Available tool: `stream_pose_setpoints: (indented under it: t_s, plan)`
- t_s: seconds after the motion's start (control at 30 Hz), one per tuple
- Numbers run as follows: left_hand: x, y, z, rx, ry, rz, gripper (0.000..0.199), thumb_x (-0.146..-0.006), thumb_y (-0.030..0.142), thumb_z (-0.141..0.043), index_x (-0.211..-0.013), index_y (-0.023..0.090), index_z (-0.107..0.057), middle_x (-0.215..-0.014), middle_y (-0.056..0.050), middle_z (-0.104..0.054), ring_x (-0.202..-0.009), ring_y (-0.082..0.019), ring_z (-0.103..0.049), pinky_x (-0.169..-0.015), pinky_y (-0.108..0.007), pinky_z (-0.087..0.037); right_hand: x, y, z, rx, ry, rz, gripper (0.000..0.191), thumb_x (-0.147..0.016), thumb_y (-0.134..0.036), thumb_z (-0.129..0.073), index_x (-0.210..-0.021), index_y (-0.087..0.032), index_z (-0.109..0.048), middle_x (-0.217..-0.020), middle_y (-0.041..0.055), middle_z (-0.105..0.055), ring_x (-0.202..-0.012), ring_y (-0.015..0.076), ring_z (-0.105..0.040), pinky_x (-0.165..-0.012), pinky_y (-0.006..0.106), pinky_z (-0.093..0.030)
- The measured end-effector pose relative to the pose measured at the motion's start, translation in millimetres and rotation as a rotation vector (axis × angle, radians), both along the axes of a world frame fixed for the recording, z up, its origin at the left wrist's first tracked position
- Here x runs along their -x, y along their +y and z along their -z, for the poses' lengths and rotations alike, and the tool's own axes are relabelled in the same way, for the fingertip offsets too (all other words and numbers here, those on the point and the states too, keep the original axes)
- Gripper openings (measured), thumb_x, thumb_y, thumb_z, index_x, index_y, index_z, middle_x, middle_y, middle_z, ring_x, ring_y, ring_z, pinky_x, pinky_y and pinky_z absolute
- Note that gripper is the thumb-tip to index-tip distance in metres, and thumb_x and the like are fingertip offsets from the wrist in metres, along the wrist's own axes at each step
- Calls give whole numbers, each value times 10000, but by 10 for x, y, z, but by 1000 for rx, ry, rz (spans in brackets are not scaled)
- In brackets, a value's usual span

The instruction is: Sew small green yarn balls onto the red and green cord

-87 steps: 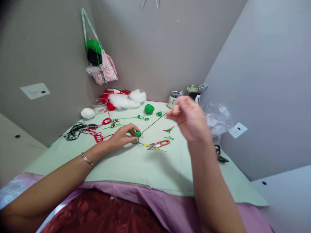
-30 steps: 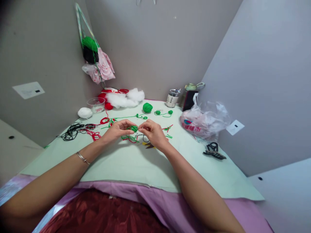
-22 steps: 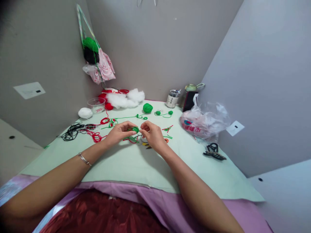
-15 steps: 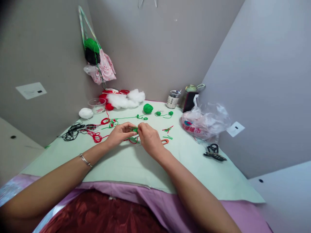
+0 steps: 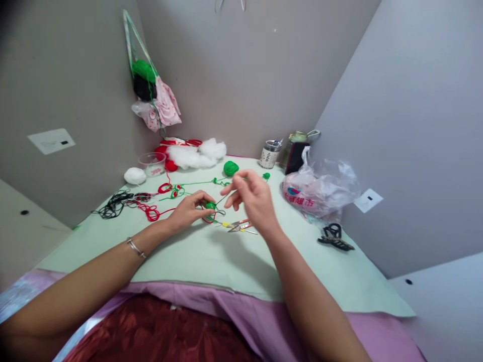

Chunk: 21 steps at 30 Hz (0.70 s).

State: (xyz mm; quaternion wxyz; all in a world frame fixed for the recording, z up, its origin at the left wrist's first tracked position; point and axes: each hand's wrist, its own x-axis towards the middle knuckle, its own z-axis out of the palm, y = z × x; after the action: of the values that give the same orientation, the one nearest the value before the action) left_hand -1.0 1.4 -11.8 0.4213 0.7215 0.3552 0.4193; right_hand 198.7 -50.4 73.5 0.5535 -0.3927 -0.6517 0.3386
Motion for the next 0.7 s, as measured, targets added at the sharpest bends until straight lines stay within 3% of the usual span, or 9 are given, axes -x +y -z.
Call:
stream_pose_setpoints:
  t_s: [0.07, 0.2, 0.27, 0.33, 0.43, 0.53, 0.6, 0.7]
  plan:
    - [55, 82, 28, -39, 33, -35, 223, -726, 259, -708, -918, 167, -641, -924, -35, -592, -797, -141, -579, -738, -292, -506, -327, 54, -140, 33, 186, 11, 230, -871, -454, -617, -856, -239, -533, -629, -33, -568, -515, 131, -562, -505, 262, -446]
    - [155, 214, 17, -75, 70, -118, 206, -703, 245, -711, -873, 154, -638, -892, -33, -593, -790, -143, -565, -739, -293, -479, -1027, 223, -252, -252, 622, 306, 126, -790, -254, -683, -716, -231, -584, -529, -63, -359, -509, 115, -480, -523, 272, -415]
    - [166, 226, -10, -12, 25, -116, 244, -693, 280, -727, -879, 153, -633, -854, -26, -605, -761, -142, -561, -717, -294, -478, -1186, 283, -237, -260, 715, 377, 155, -771, -239, -683, -664, -217, -573, -527, -59, -358, -503, 106, -453, -509, 265, -395]
    - [150, 209, -36, 85, -50, -83, 318, -674, 319, -754, -915, 152, -630, -849, -24, -618, -749, -142, -565, -704, -297, -483, -1160, 306, -203, -232, 683, 373, 125, -734, -215, -701, -703, -218, -581, -541, -50, -423, -523, 118, -488, -510, 264, -399]
    - [114, 170, -62, 168, -173, -32, 425, -622, 329, -806, -964, 152, -626, -923, -43, -636, -837, -162, -591, -744, -305, -491, -866, 279, -130, -215, 454, 334, 114, -758, -248, -688, -829, -229, -601, -567, -31, -523, -531, 150, -544, -449, 250, -345]
    - [95, 134, -85, 175, -244, 1, 453, -605, 312, -830, -974, 153, -622, -990, -63, -644, -937, -181, -599, -818, -318, -487, -476, 207, -12, -198, 14, 241, 69, -842, -260, -638, -883, -208, -658, -691, 3, -602, -530, 120, -517, -475, 250, -356]
    - [90, 108, -104, 174, -256, 15, 436, -622, 314, -826, -971, 154, -621, -1015, -70, -646, -948, -183, -602, -839, -327, -484, -254, 158, 95, -306, -288, 239, 61, -856, -228, -639, -856, -206, -696, -797, 27, -613, -653, 128, -552, -581, 262, -411]
    - [85, 71, -135, 170, -255, 21, 411, -643, 317, -817, -966, 157, -621, -1032, -69, -647, -938, -179, -605, -851, -338, -483, -43, 114, 261, -437, -624, 264, 121, -897, -212, -605, -869, -216, -722, -811, 32, -582, -715, 138, -546, -629, 264, -395]
